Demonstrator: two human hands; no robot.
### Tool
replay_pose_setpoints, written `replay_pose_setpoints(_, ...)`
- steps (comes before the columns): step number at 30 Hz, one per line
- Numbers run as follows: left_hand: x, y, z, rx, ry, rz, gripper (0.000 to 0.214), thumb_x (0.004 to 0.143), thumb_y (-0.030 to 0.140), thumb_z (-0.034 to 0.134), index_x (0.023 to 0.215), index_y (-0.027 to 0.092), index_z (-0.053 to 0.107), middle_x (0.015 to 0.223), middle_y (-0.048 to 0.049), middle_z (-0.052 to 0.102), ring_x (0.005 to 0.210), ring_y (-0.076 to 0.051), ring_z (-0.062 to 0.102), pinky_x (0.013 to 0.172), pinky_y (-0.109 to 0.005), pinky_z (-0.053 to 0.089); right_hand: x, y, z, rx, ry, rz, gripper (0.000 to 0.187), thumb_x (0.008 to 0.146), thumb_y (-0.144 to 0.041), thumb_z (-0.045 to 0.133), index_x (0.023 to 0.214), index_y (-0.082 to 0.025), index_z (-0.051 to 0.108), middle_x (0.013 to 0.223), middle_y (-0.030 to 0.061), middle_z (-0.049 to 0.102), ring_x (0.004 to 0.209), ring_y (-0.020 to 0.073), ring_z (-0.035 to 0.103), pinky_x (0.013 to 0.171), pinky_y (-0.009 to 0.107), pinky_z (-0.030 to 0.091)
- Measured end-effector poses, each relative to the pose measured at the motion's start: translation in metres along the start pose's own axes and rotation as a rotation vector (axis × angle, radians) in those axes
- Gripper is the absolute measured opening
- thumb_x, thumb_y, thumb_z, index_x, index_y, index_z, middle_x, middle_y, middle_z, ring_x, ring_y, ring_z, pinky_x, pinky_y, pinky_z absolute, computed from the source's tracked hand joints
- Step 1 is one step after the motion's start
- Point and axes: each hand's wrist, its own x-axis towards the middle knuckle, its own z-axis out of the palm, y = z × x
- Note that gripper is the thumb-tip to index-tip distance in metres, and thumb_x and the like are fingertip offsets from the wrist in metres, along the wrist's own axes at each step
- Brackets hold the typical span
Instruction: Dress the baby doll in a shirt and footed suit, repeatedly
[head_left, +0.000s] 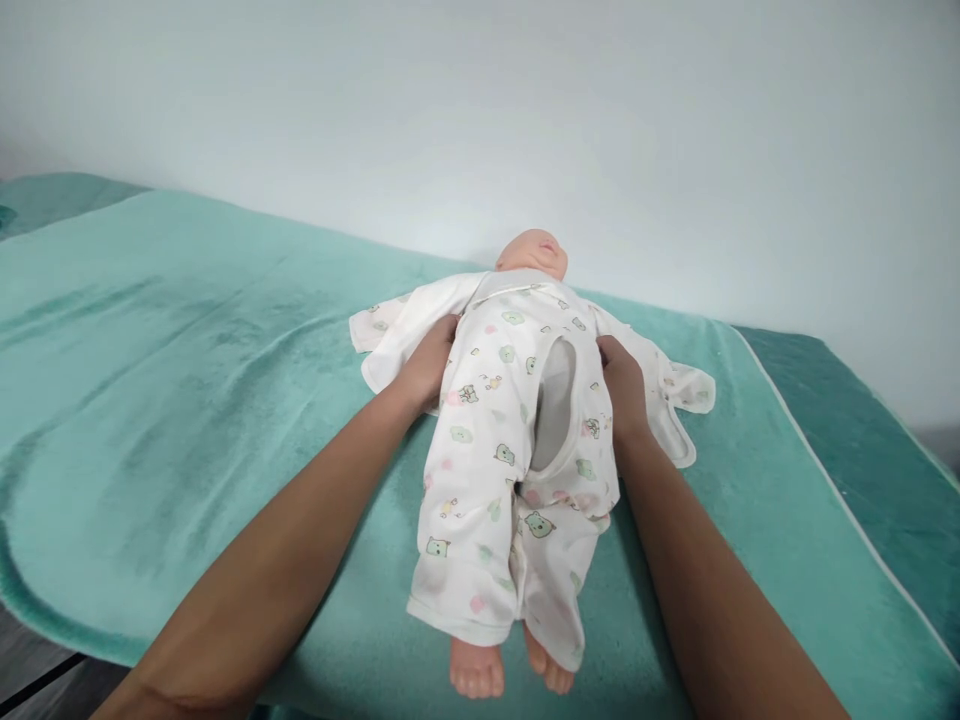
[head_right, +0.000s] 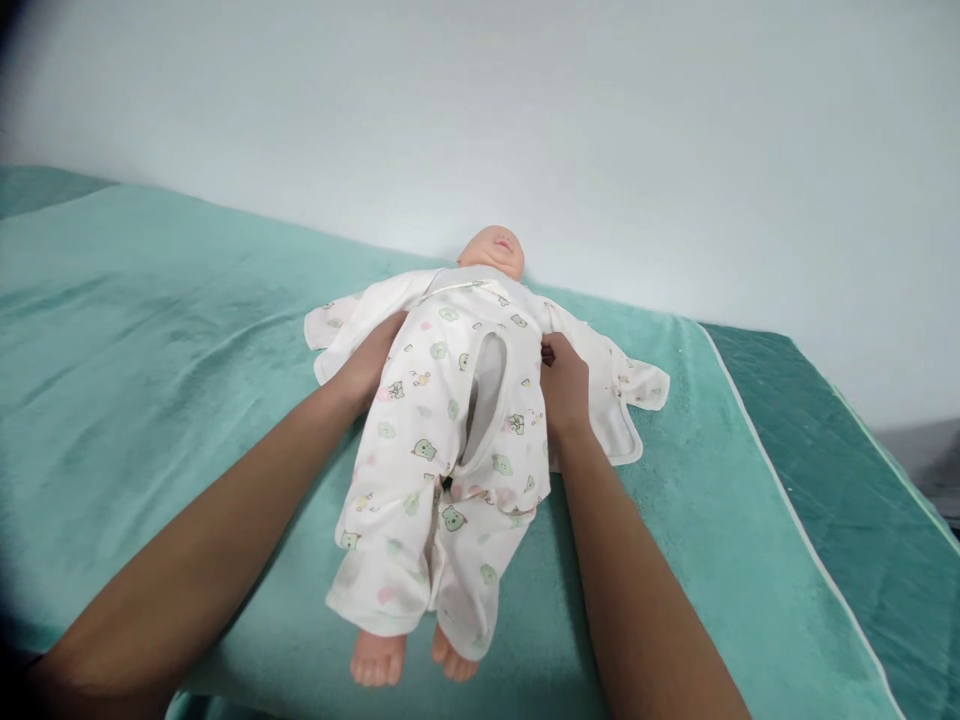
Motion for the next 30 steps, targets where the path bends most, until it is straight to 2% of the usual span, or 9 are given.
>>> replay_pose_setpoints(4,0.004,-0.004,0.000,0.089,0.115,0.080,0.013,0.082,0.025,0.061,0.095,0.021,0.063,0.101,-0.0042,0.071,0.096,-0.023,0.061,0.087,-0.034,0.047,0.002,0.003,0.004,-0.013,0.072,0.091,0.005,0.078,-0.026,0.060,0.082,-0.024,0.059,0.079,0.0011,0.066,0.079,0.0222,0.059,0.074,0.035,0.046)
replay_pose_setpoints(8,0.009,0.002,-0.001,0.172,0.246,0.278,0.017,0.091,0.033,0.056,0.097,0.021,0.067,0.104,-0.0046,0.071,0.101,-0.021,0.062,0.094,-0.035,0.046,0.002,-0.002,0.006,0.125,0.186,-0.035,0.012,0.082,-0.031,0.063,0.092,-0.024,0.064,0.091,0.0028,0.069,0.084,0.0200,0.062,0.081,0.036,0.049)
replay_pose_setpoints(12,0.015,0.020,0.002,0.284,0.107,0.407,0.019,0.092,0.035,0.057,0.096,0.022,0.069,0.118,-0.0045,0.068,0.110,-0.021,0.060,0.100,-0.033,0.043,0.012,-0.012,0.004,0.187,0.022,-0.130,0.016,0.084,-0.037,0.065,0.094,-0.026,0.070,0.099,0.0030,0.070,0.091,0.0200,0.062,0.086,0.037,0.050)
replay_pose_setpoints(16,0.022,0.029,0.004,0.309,-0.002,0.339,0.023,0.087,0.039,0.066,0.101,0.021,0.064,0.121,-0.0057,0.064,0.109,-0.021,0.059,0.100,-0.034,0.043,0.030,-0.015,-0.001,0.180,-0.191,-0.130,0.015,0.082,-0.038,0.070,0.091,-0.026,0.068,0.091,0.0011,0.067,0.084,0.0188,0.059,0.083,0.036,0.050)
replay_pose_setpoints(18,0.024,0.029,0.004,0.343,0.006,0.329,0.020,0.086,0.035,0.067,0.098,0.020,0.060,0.119,-0.0056,0.063,0.105,-0.020,0.058,0.097,-0.034,0.043,0.038,-0.017,0.000,0.139,-0.228,-0.188,0.013,0.080,-0.036,0.071,0.086,-0.026,0.065,0.091,0.0005,0.066,0.086,0.0189,0.058,0.084,0.036,0.049)
replay_pose_setpoints(22,0.029,0.026,0.005,0.384,0.030,0.369,0.011,0.089,0.029,0.060,0.088,0.022,0.052,0.097,-0.0027,0.064,0.094,-0.019,0.058,0.089,-0.034,0.043,0.044,-0.022,0.009,0.097,-0.170,-0.372,0.010,0.081,-0.032,0.068,0.081,-0.026,0.060,0.107,0.0019,0.065,0.105,0.0217,0.058,0.093,0.038,0.047)
replay_pose_setpoints(25,0.040,0.023,0.004,0.433,0.116,0.379,0.009,0.091,0.027,0.058,0.087,0.023,0.052,0.078,-0.0014,0.058,0.086,-0.022,0.057,0.084,-0.035,0.041,0.044,-0.027,0.013,0.077,-0.184,-0.347,0.010,0.083,-0.033,0.067,0.088,-0.026,0.062,0.113,0.0026,0.066,0.104,0.0216,0.058,0.094,0.039,0.046)
replay_pose_setpoints(28,0.054,0.017,0.003,0.433,0.178,0.404,0.009,0.090,0.029,0.060,0.089,0.024,0.053,0.073,-0.0026,0.053,0.088,-0.025,0.057,0.083,-0.036,0.041,0.046,-0.033,0.015,0.045,-0.225,-0.291,0.011,0.083,-0.034,0.067,0.088,-0.026,0.063,0.114,0.0038,0.066,0.103,0.0225,0.058,0.094,0.041,0.046)
replay_pose_setpoints(30,0.060,0.013,0.002,0.379,0.174,0.419,0.012,0.091,0.033,0.061,0.092,0.024,0.054,0.073,-0.0040,0.053,0.094,-0.028,0.058,0.083,-0.037,0.041,0.048,-0.037,0.016,0.011,-0.226,-0.330,0.008,0.082,-0.031,0.066,0.084,-0.025,0.061,0.118,0.0041,0.066,0.112,0.0249,0.056,0.099,0.043,0.043)
